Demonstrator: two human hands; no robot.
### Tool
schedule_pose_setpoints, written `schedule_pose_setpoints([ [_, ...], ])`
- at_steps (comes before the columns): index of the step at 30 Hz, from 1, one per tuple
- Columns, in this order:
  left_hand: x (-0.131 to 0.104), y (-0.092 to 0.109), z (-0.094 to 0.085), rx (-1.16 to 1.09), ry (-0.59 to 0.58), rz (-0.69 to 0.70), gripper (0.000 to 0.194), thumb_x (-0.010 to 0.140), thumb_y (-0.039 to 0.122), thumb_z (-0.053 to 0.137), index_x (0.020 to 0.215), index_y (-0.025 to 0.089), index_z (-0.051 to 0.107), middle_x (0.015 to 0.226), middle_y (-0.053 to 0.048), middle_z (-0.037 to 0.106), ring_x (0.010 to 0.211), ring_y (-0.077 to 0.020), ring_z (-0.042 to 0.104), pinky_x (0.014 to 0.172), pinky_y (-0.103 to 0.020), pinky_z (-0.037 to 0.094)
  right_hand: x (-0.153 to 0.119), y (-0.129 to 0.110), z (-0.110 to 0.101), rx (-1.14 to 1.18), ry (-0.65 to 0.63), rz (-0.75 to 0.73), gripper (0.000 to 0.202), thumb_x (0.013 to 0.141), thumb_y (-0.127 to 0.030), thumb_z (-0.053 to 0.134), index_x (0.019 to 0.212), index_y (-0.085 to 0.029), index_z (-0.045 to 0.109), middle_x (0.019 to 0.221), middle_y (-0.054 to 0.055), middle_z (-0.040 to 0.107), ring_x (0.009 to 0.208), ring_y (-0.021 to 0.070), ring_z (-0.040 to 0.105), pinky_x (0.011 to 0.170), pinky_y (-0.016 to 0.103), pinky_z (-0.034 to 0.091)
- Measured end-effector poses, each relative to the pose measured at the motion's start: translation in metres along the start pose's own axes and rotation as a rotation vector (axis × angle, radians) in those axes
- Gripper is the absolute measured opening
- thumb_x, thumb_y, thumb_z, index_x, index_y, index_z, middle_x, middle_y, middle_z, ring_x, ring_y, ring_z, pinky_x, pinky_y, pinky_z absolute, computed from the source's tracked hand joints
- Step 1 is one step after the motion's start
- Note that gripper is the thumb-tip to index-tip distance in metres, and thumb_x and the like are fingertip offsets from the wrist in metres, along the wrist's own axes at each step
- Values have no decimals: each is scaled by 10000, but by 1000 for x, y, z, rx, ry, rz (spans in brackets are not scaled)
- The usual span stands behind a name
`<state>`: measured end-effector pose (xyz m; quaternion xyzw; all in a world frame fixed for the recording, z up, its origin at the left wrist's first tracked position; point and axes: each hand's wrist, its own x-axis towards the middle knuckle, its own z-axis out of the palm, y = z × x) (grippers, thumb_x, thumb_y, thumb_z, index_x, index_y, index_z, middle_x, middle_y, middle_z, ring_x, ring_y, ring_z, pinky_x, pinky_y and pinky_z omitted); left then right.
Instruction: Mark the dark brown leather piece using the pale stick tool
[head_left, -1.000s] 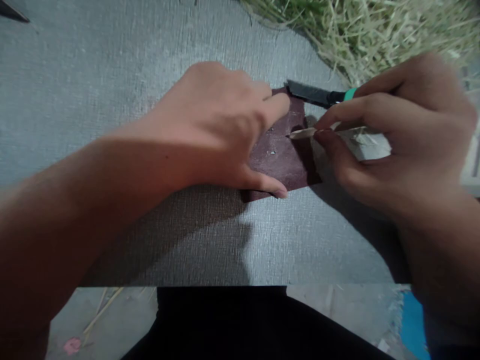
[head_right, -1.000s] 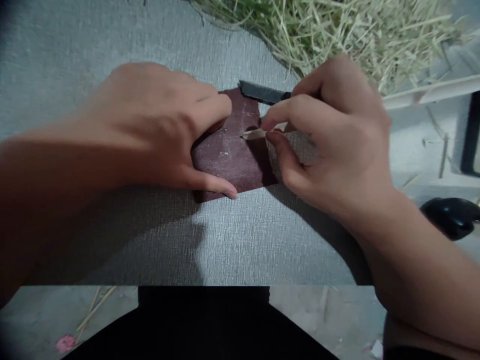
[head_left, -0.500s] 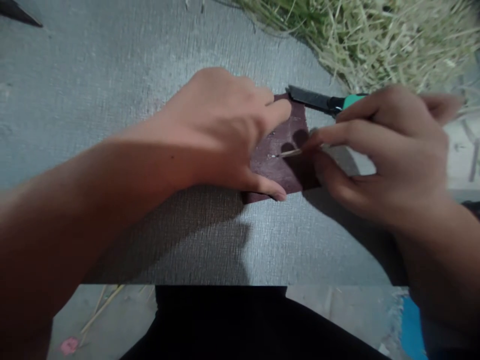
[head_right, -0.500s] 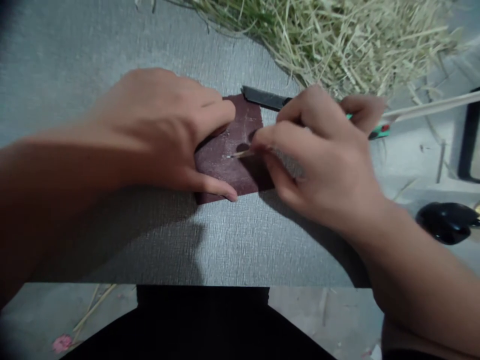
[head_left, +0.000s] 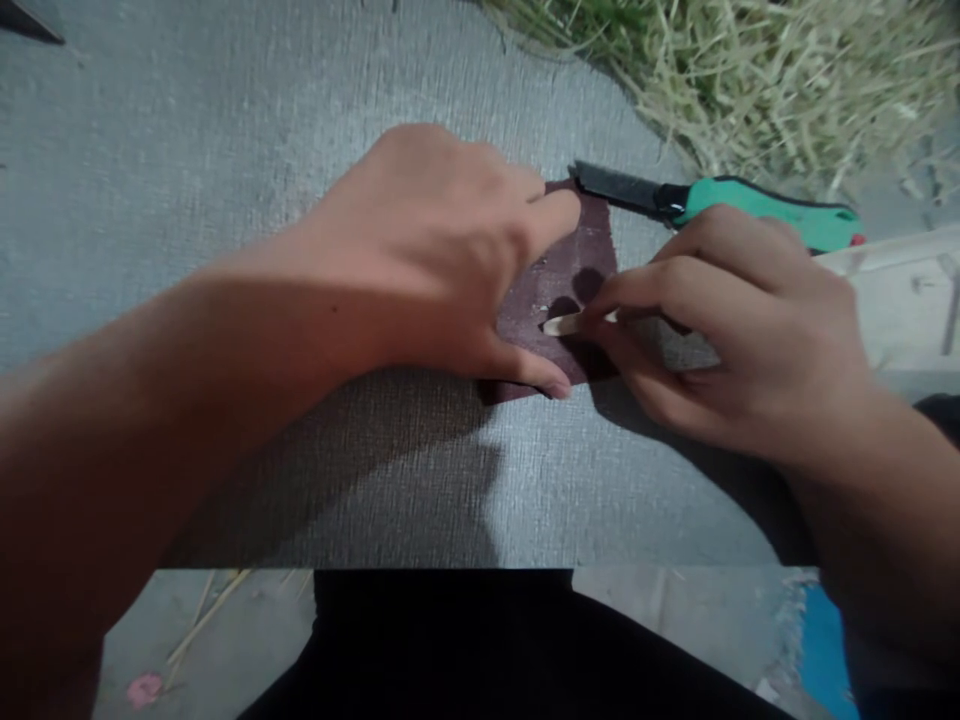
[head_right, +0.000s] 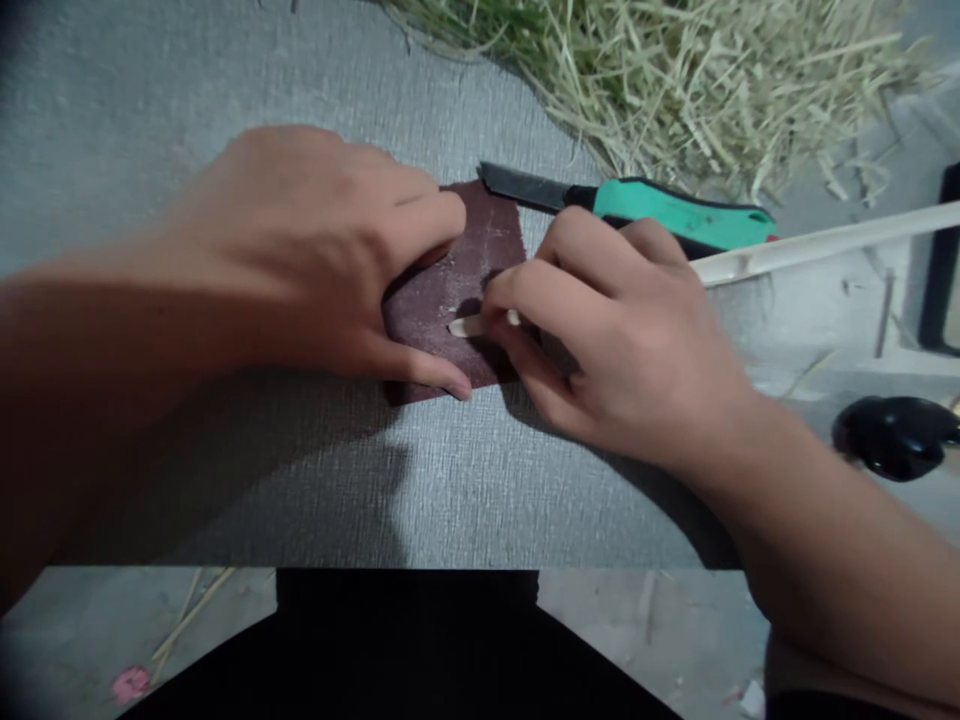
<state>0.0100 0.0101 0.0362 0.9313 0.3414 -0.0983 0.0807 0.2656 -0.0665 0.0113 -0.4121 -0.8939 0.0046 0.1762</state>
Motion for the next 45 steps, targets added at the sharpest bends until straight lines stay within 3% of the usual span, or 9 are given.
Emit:
schedule_pose_setpoints([
  [4, 2, 0, 0, 36, -19, 10, 1102, 758, 1100, 438, 1433, 253, 644, 1130, -137, 730, 949, -308, 640, 819, -447, 424, 3, 4, -2, 31, 56, -85, 149, 977, -345, 718, 1047, -223, 671, 1001, 47, 584, 884, 139, 523, 756, 306, 374],
  [10, 3, -2, 4, -143, 31, -14, 953, 799, 973, 617, 1408, 244, 686, 1128, -103, 756, 1206, -320, 651, 1087, -427, 428, 3, -3, 0, 23, 17, -70, 159, 1024, -350, 677, 1100, -212, 663, 1019, 63, 581, 933, 164, 572, 756, 317, 434],
  [16, 1, 0, 3, 48, 36, 17, 1024, 788, 1078, 521, 1319, 214, 663, 993, -85, 676, 928, -287, 683, 804, -384, 448, 3, -3, -2, 37, -23, -86, 167, 1012, -346, 703, 1100, -213, 652, 1002, 60, 563, 886, 155, 581, 728, 318, 448],
  [19, 2, 2, 3, 64, 19, -5, 1102, 753, 1116, 479, 1363, 217, 661, 992, -90, 678, 921, -277, 664, 812, -400, 458, 3, -5, -3, 49, -17, -102, 168, 1001, -349, 719, 1076, -213, 654, 997, 56, 578, 877, 147, 585, 718, 309, 434],
  [24, 3, 2, 4, -14, 1, -45, 1061, 744, 1059, 612, 1410, 235, 675, 1044, -107, 720, 999, -277, 679, 963, -442, 506, 3, -7, -2, 89, -52, -88, 160, 1001, -330, 714, 1085, -205, 660, 1000, 46, 625, 868, 132, 627, 721, 304, 453],
  [32, 1, 2, 2, 120, 25, 14, 1099, 748, 1127, 434, 1309, 202, 623, 906, -64, 609, 861, -338, 707, 724, -440, 548, 3, -12, -4, 98, -46, -8, 122, 1018, -312, 695, 1054, -199, 668, 944, 22, 667, 795, 102, 623, 656, 281, 374],
  [38, 1, 4, 1, 124, 14, -3, 1127, 744, 1136, 435, 1361, 213, 630, 918, -70, 616, 902, -342, 712, 729, -436, 537, 2, -16, -6, 156, -83, 49, 124, 1050, -330, 683, 1063, -206, 680, 982, 26, 691, 807, 105, 616, 687, 279, 388],
  [40, 2, 2, 2, 108, 6, -10, 1161, 720, 1148, 452, 1365, 200, 634, 930, -73, 622, 926, -345, 717, 772, -446, 550, 1, -17, -7, 158, -104, 74, 132, 1071, -348, 663, 1074, -217, 680, 1000, 30, 700, 829, 116, 627, 701, 281, 406],
  [45, 4, 0, 4, -44, -35, -67, 1185, 688, 1097, 590, 1419, 168, 668, 1118, -121, 707, 1187, -358, 694, 1126, -519, 491, 1, -16, -6, 155, -91, 63, 125, 1049, -343, 682, 1072, -221, 672, 969, 24, 694, 796, 110, 613, 672, 286, 399],
])
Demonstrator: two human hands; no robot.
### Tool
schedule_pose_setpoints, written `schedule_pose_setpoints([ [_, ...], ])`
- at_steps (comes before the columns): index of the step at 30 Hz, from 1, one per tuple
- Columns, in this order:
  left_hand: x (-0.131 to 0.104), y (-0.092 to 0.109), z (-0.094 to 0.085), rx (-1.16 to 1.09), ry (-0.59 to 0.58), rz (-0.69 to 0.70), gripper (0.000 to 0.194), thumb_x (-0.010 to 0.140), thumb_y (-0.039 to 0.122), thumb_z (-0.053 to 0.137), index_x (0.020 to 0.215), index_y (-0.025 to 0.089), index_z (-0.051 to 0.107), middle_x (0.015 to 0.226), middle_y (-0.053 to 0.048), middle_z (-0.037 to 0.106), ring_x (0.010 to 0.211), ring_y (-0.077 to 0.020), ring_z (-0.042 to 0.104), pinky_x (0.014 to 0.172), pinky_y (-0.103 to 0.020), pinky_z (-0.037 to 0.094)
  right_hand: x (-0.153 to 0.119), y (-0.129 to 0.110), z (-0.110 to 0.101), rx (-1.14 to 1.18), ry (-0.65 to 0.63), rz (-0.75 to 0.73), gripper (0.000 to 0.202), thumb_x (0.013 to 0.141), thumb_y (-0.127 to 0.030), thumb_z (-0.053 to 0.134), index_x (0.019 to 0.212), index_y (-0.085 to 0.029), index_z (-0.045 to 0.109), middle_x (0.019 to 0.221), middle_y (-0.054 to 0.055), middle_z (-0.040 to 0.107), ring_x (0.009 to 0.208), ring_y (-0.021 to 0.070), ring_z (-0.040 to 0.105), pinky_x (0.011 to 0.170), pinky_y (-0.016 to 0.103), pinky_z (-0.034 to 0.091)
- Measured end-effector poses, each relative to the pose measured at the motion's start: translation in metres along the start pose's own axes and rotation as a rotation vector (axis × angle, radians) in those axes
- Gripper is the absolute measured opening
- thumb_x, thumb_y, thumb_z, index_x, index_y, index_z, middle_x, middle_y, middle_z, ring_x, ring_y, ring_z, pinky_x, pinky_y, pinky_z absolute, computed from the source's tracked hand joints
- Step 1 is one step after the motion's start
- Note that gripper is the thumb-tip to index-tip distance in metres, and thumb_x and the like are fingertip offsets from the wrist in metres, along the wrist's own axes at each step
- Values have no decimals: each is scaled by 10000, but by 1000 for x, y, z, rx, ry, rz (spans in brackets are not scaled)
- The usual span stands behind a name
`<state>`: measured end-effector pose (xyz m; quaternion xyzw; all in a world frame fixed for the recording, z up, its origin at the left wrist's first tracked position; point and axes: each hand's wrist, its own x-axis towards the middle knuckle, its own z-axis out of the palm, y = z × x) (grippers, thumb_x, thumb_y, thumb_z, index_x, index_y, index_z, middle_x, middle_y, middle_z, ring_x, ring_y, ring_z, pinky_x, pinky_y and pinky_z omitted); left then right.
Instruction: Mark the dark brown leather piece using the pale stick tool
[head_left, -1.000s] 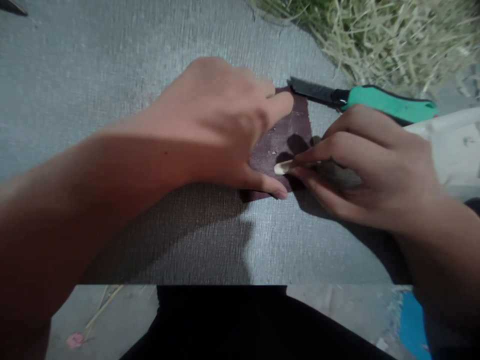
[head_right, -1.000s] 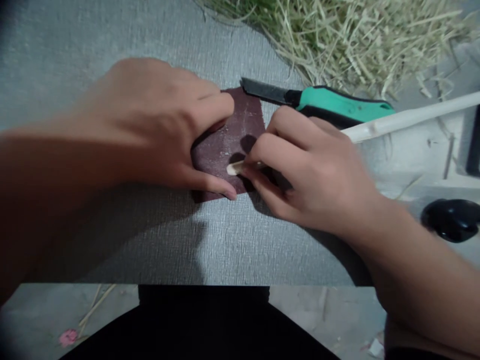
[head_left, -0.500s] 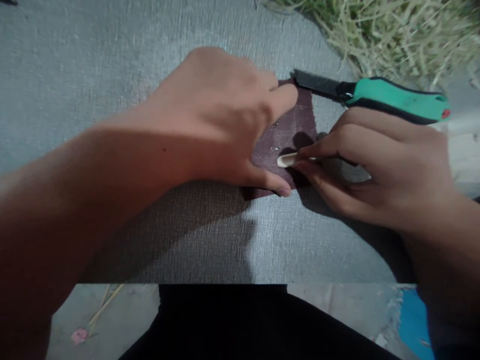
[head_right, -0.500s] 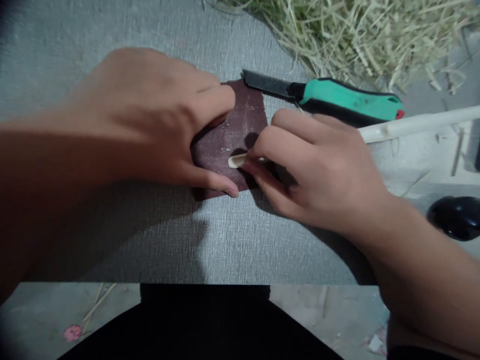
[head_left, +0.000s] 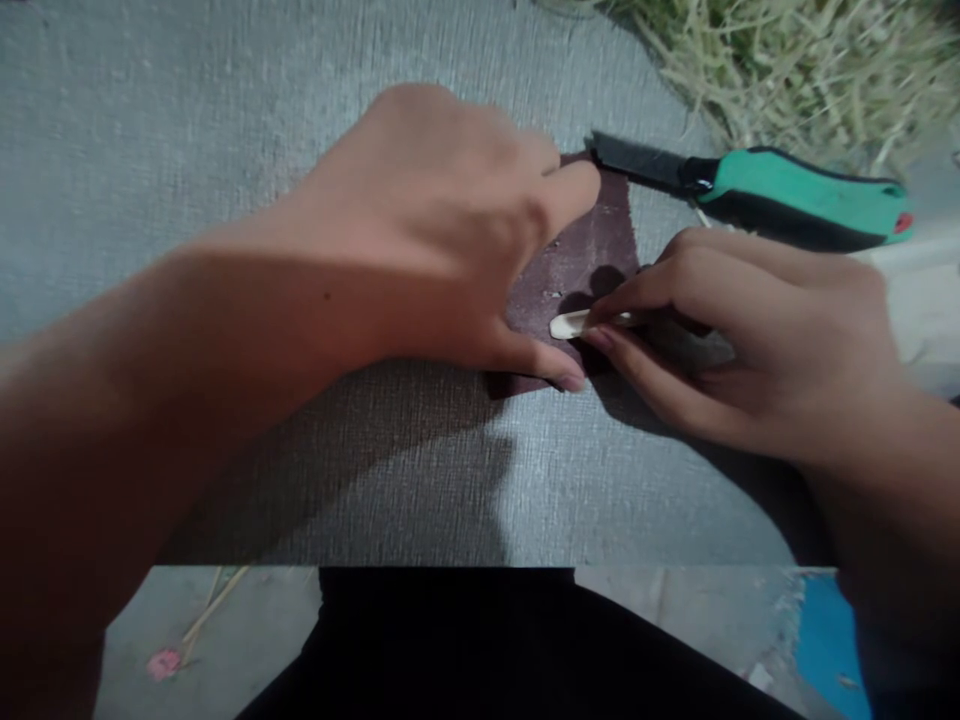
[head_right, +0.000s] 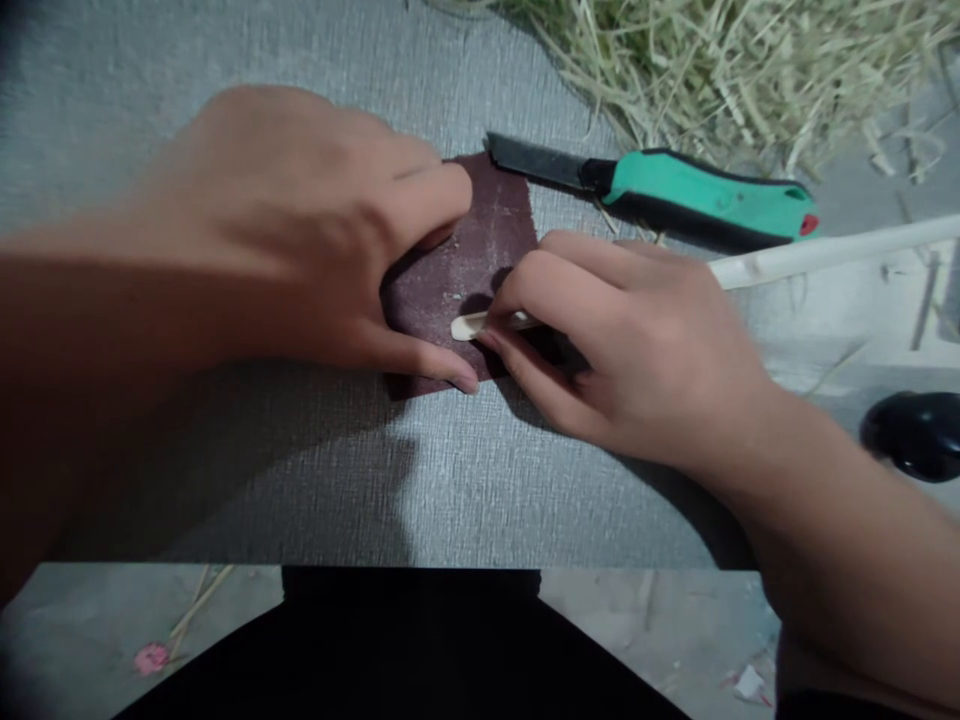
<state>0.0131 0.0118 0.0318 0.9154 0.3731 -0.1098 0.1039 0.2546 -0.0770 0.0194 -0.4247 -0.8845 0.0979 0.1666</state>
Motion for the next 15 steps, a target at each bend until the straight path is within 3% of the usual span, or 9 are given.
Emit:
schedule_pose_setpoints([
  [6, 0, 1, -1, 79, 21, 13, 1206, 650, 1133, 569, 1399, 193, 663, 996, -83, 667, 1039, -307, 705, 992, -474, 549, 2, 3, 2, 23, 14, -133, 181, 1010, -378, 723, 1062, -210, 679, 936, 4, 672, 777, 91, 629, 633, 278, 361],
  [12, -3, 3, -3, 80, 31, 41, 1157, 725, 1095, 575, 1400, 159, 663, 990, -124, 688, 993, -326, 708, 933, -468, 548, -1, -6, 0, -59, -3, 35, 224, 1097, -425, 627, 1030, -215, 668, 914, 28, 668, 782, 111, 595, 668, 286, 357],
  [15, -2, 3, -3, 56, 26, 22, 1099, 738, 1048, 622, 1453, 215, 659, 1031, -112, 714, 1074, -326, 703, 1041, -464, 519, -2, -8, 0, -88, -1, 39, 214, 1098, -421, 620, 1039, -224, 675, 902, 23, 656, 746, 111, 561, 659, 294, 337],
])
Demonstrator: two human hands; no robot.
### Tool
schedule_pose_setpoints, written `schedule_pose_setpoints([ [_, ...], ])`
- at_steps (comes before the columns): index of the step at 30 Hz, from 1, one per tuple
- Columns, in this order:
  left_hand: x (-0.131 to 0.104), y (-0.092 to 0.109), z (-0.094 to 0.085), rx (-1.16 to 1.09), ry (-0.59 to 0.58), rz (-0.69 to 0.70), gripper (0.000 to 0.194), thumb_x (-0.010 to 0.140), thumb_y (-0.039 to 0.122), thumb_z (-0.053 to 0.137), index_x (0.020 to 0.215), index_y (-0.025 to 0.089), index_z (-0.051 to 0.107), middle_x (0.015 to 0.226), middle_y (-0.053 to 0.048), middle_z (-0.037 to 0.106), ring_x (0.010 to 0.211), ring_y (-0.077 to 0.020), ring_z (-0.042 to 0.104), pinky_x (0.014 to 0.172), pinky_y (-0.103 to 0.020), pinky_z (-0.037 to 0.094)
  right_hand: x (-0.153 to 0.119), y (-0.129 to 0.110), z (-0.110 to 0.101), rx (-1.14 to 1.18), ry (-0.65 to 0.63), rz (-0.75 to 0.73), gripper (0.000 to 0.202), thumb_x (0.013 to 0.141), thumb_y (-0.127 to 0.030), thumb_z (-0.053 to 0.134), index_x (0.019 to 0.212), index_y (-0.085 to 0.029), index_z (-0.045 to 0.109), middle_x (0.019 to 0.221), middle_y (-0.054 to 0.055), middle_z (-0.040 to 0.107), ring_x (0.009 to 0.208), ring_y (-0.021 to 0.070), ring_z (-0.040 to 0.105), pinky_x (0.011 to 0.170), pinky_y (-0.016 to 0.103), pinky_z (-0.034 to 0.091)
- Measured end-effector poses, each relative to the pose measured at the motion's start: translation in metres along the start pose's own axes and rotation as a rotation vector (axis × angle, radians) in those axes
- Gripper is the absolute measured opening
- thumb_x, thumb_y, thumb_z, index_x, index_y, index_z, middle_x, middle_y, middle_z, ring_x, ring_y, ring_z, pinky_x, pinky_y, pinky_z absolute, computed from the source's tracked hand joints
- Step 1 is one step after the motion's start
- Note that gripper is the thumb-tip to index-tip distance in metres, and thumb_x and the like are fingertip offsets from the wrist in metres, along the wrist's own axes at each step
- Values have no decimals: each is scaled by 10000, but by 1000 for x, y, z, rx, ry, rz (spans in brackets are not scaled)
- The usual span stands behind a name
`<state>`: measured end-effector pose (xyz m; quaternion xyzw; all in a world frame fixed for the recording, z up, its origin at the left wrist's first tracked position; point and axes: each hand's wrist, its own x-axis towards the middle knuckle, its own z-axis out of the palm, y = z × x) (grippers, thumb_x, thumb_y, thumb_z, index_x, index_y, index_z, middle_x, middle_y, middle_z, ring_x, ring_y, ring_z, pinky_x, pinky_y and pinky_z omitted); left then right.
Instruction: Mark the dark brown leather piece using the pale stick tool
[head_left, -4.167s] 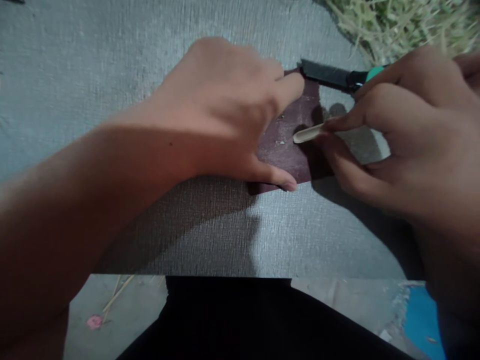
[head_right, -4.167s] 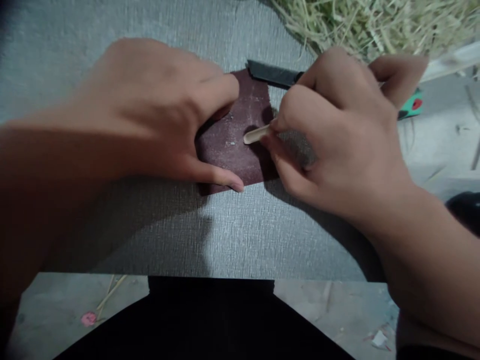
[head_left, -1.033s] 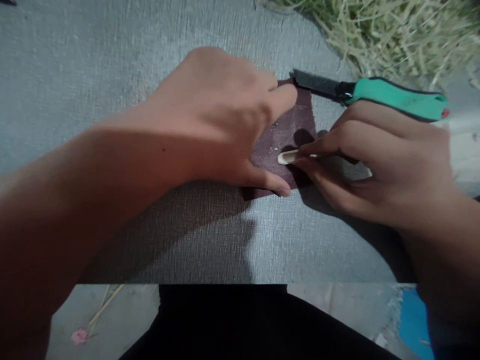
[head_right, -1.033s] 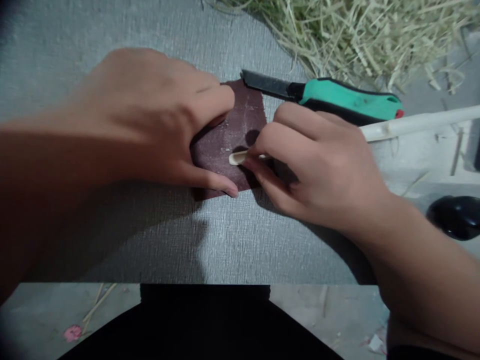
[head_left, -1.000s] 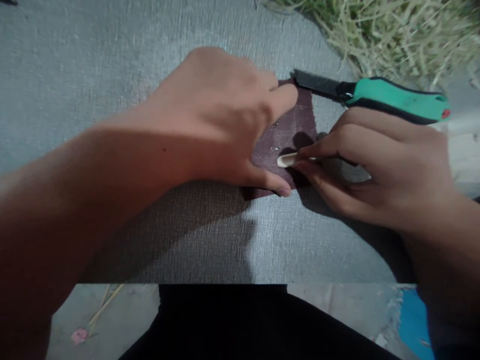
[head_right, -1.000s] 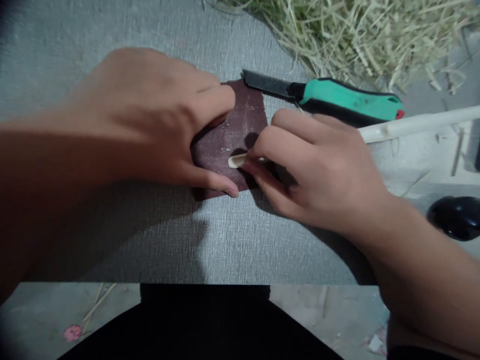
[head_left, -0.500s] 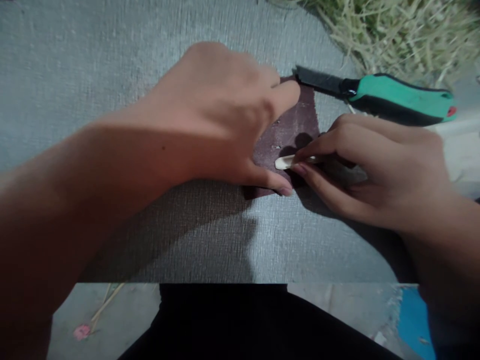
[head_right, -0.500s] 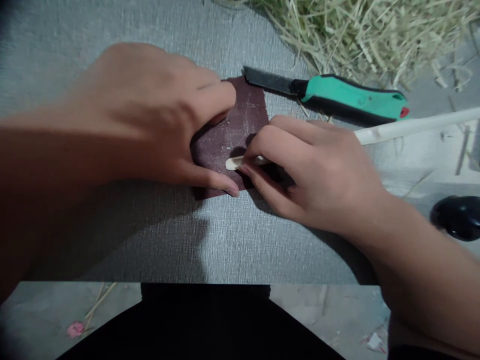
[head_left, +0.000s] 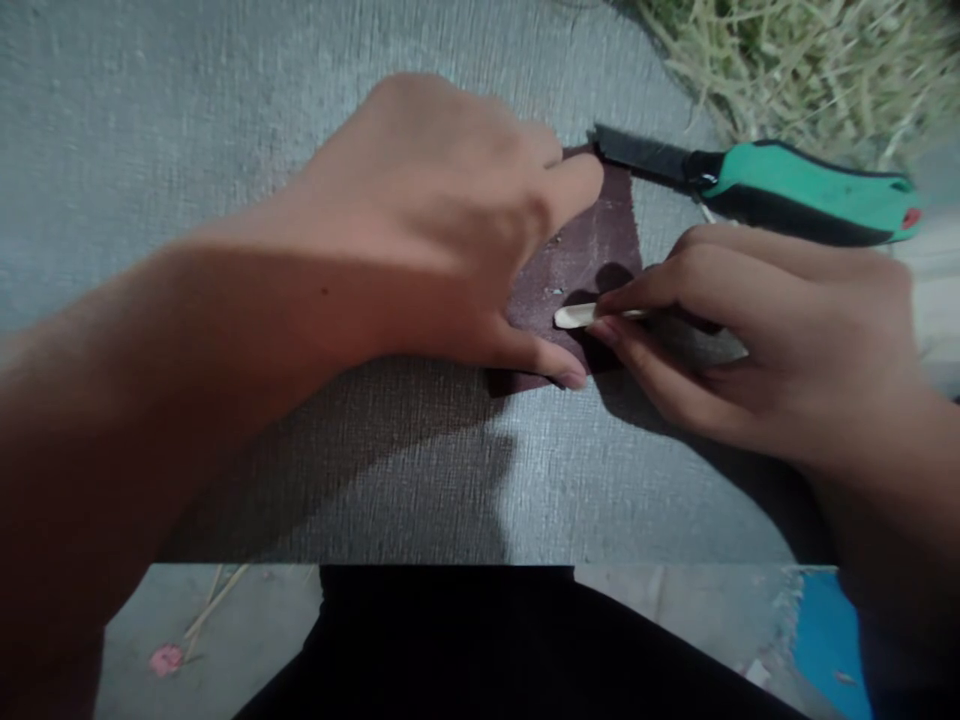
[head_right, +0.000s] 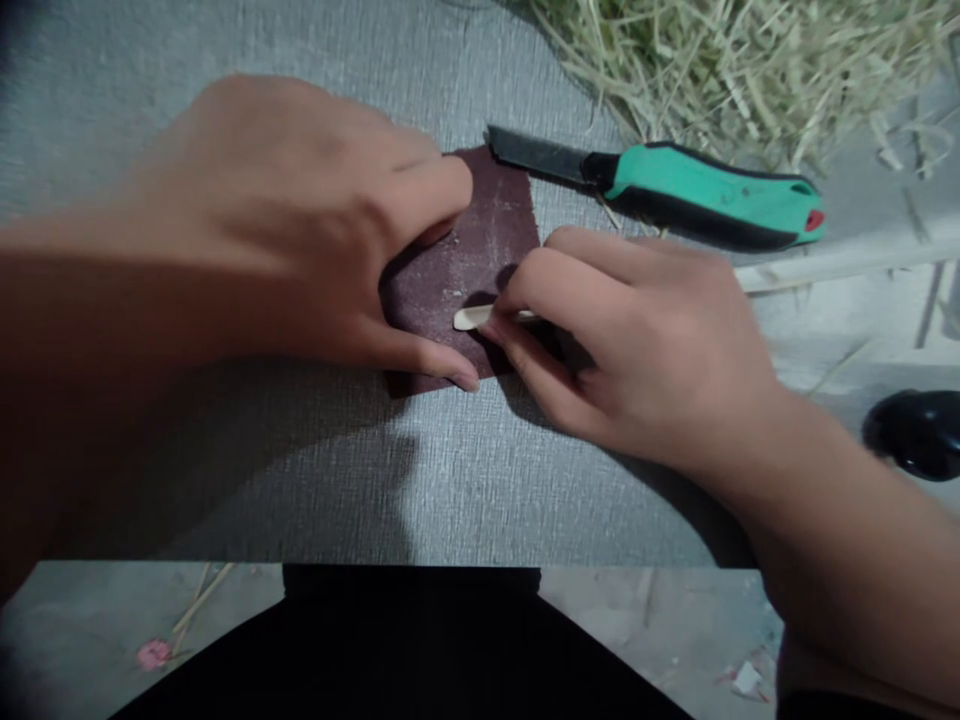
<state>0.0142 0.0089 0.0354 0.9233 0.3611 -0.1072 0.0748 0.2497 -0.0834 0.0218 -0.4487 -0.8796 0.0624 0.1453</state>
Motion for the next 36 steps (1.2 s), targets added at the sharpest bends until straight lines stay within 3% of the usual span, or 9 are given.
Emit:
schedule_pose_setpoints([
  [8, -1, -4, 1, -86, -22, -4, 1139, 720, 1049, 656, 1423, 153, 670, 1127, -149, 706, 1177, -400, 685, 1106, -548, 475, 1, 7, -3, -104, 47, -31, 232, 1064, -373, 631, 932, -183, 637, 854, 39, 599, 730, 103, 471, 621, 313, 218],
  [11, -2, -3, 1, -89, -24, -5, 1076, 767, 1012, 655, 1414, 153, 670, 1142, -150, 712, 1180, -360, 679, 1124, -527, 471, 1, 11, 0, -100, 81, -99, 224, 1024, -374, 678, 924, -177, 639, 884, 36, 609, 763, 101, 524, 615, 313, 216],
  [14, 0, -2, 2, -10, -2, 5, 1081, 760, 1059, 585, 1375, 173, 668, 1064, -137, 714, 1061, -305, 688, 1019, -482, 528, 1, 12, 2, -62, 80, -184, 226, 1003, -407, 700, 951, -190, 660, 943, 24, 645, 796, 98, 585, 608, 304, 223],
  [18, 0, -2, 2, 67, 31, 47, 1186, 718, 1151, 437, 1347, 168, 653, 956, -110, 663, 921, -309, 696, 846, -458, 560, 2, 11, 1, -110, 99, -95, 240, 1028, -398, 653, 922, -183, 626, 941, 32, 634, 804, 103, 547, 624, 302, 216],
  [23, -3, -1, -1, 66, 37, 55, 1041, 804, 1057, 537, 1351, 178, 643, 963, -97, 661, 917, -299, 707, 821, -420, 554, 1, 9, 1, -105, 70, -96, 229, 1045, -396, 645, 947, -188, 642, 983, 35, 651, 829, 107, 572, 632, 308, 232],
  [26, -2, -1, 0, 40, 33, 43, 1078, 775, 1075, 545, 1362, 177, 653, 973, -100, 669, 947, -303, 709, 877, -440, 556, 1, 13, 2, -111, 65, -195, 221, 1002, -419, 712, 989, -203, 666, 1010, 32, 669, 843, 117, 597, 623, 312, 239],
  [29, 1, -2, 1, 6, 14, 13, 1137, 724, 1103, 531, 1412, 208, 663, 1017, -115, 691, 988, -321, 707, 942, -472, 540, 3, 17, 3, -124, 131, -108, 194, 981, -381, 730, 989, -192, 684, 1008, 57, 665, 842, 137, 589, 645, 324, 290],
  [33, 1, -2, 2, 57, 34, 48, 1081, 751, 1108, 493, 1365, 232, 643, 962, -114, 666, 889, -324, 693, 764, -444, 506, 2, 14, 4, -95, 76, -104, 206, 1022, -408, 683, 1016, -202, 677, 1043, 49, 680, 903, 146, 637, 676, 309, 370],
  [36, 0, -2, 3, 85, 46, 66, 1120, 775, 1112, 454, 1354, 171, 636, 946, -108, 655, 881, -292, 688, 780, -419, 526, 1, 15, 4, -90, 28, -143, 226, 1023, -434, 682, 1057, -211, 679, 1071, 41, 687, 939, 148, 666, 682, 297, 395],
])
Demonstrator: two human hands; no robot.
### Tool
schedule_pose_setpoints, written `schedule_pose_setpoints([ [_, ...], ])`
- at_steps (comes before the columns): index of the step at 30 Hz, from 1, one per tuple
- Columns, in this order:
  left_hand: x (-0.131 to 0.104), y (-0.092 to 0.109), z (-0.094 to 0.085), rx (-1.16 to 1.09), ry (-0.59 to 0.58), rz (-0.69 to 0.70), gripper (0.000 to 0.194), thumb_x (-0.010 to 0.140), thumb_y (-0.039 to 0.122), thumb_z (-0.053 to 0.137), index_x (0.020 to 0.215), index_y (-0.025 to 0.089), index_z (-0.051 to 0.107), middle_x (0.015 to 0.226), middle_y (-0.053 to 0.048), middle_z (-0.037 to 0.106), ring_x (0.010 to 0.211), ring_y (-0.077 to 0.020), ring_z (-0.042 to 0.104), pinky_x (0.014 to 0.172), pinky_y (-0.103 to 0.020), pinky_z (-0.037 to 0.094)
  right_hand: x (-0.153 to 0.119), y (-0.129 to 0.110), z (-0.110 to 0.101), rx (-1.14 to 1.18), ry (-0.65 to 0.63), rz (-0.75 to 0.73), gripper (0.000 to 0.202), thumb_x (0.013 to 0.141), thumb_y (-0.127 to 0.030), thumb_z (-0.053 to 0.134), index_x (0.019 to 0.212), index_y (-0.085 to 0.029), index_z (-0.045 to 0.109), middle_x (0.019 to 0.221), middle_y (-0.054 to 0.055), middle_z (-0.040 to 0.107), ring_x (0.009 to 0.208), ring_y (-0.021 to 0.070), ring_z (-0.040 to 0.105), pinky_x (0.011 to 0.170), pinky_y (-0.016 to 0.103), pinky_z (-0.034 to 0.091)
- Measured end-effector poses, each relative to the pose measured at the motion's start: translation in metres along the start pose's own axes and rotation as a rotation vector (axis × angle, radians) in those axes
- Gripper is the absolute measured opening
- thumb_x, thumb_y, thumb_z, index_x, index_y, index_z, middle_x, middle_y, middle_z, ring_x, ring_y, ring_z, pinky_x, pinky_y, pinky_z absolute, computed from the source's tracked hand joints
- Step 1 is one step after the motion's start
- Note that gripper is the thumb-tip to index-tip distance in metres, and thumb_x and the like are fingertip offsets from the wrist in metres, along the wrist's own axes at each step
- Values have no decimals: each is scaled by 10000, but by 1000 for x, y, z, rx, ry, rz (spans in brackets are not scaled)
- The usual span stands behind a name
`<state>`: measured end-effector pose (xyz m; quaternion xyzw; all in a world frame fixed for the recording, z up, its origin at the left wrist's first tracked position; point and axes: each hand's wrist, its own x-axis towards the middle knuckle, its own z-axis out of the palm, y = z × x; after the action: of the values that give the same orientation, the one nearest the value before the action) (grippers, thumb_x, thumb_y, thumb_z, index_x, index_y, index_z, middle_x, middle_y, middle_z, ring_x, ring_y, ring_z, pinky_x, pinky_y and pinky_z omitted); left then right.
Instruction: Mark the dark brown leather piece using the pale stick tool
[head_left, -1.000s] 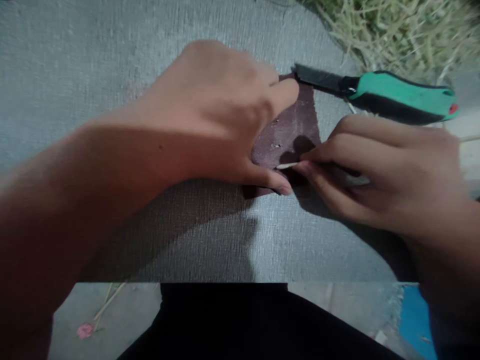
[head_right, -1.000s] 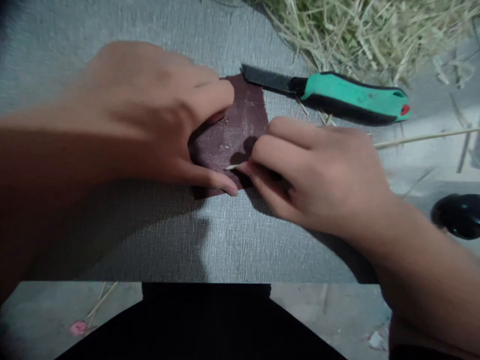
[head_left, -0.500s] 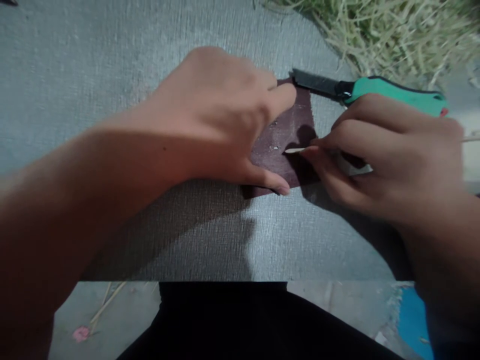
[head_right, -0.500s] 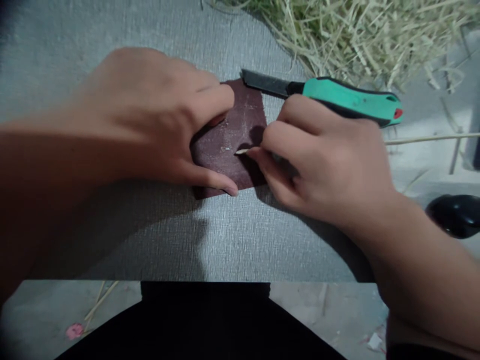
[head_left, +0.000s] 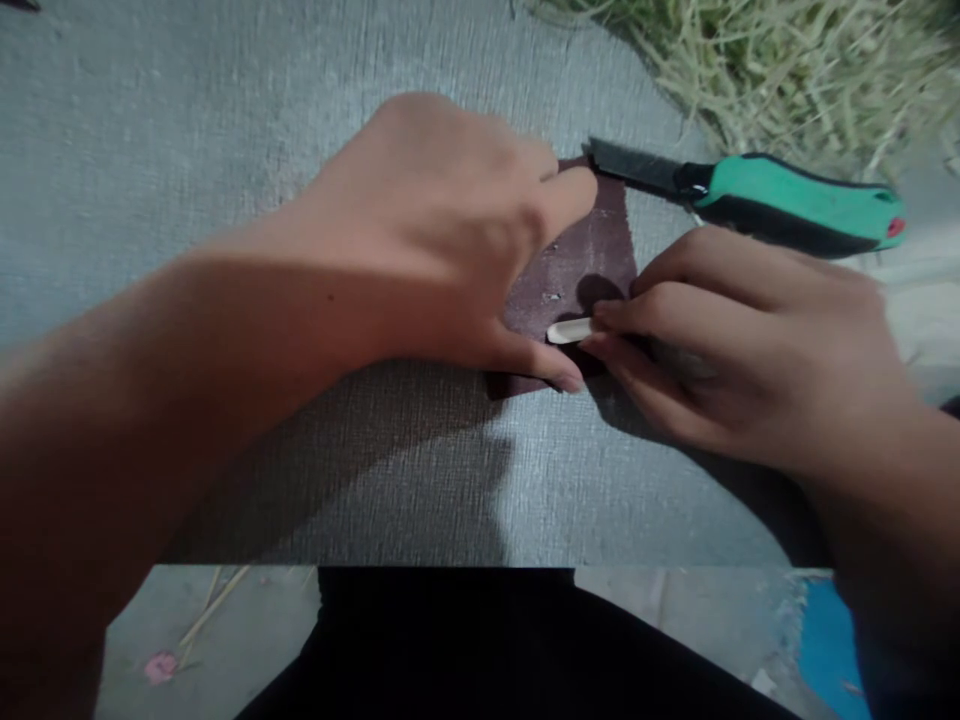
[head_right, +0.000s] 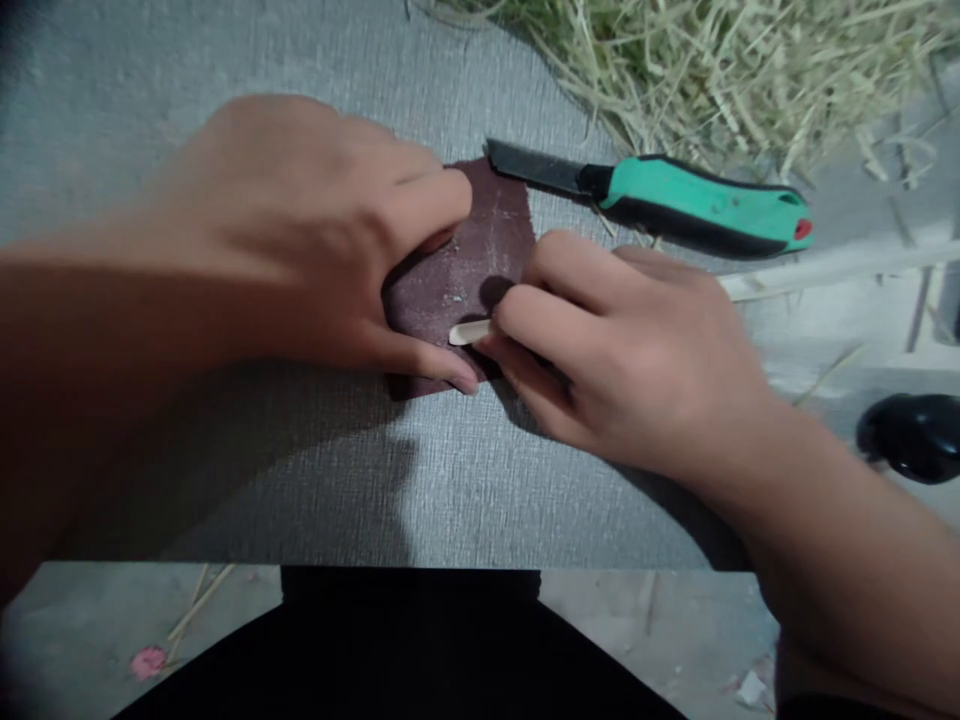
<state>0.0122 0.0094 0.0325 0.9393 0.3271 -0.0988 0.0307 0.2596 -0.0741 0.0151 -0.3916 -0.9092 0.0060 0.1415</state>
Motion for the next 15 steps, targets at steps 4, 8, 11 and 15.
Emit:
schedule_pose_setpoints([
  [4, 0, -2, 1, -18, 14, -15, 1112, 755, 1127, 449, 1326, 195, 655, 934, -103, 657, 910, -327, 709, 813, -439, 539, 0, 6, 1, -31, 29, -25, 259, 979, -445, 705, 1090, -211, 687, 1052, 58, 670, 918, 166, 653, 686, 318, 413],
  [8, 0, -1, 1, -89, -37, -66, 1106, 750, 1078, 556, 1428, 212, 672, 1069, -111, 719, 1080, -343, 725, 1036, -472, 523, 0, 4, 1, -49, -16, 11, 232, 1011, -426, 662, 1122, -222, 669, 1104, 62, 681, 975, 181, 654, 731, 321, 446],
  [11, 0, -1, 2, -75, -10, -39, 1160, 735, 1113, 515, 1392, 168, 663, 1040, -104, 696, 1084, -338, 723, 1004, -452, 540, 0, 3, 1, -39, -15, 6, 241, 1009, -420, 675, 1136, -216, 657, 1115, 68, 672, 998, 188, 660, 750, 324, 466],
  [15, 0, -2, 3, -18, 28, 13, 1153, 744, 1144, 406, 1293, 154, 625, 928, -81, 630, 979, -326, 718, 865, -433, 553, 0, 3, 3, -31, -7, 15, 274, 1009, -444, 672, 1117, -195, 639, 1084, 81, 653, 961, 195, 663, 746, 335, 475],
])
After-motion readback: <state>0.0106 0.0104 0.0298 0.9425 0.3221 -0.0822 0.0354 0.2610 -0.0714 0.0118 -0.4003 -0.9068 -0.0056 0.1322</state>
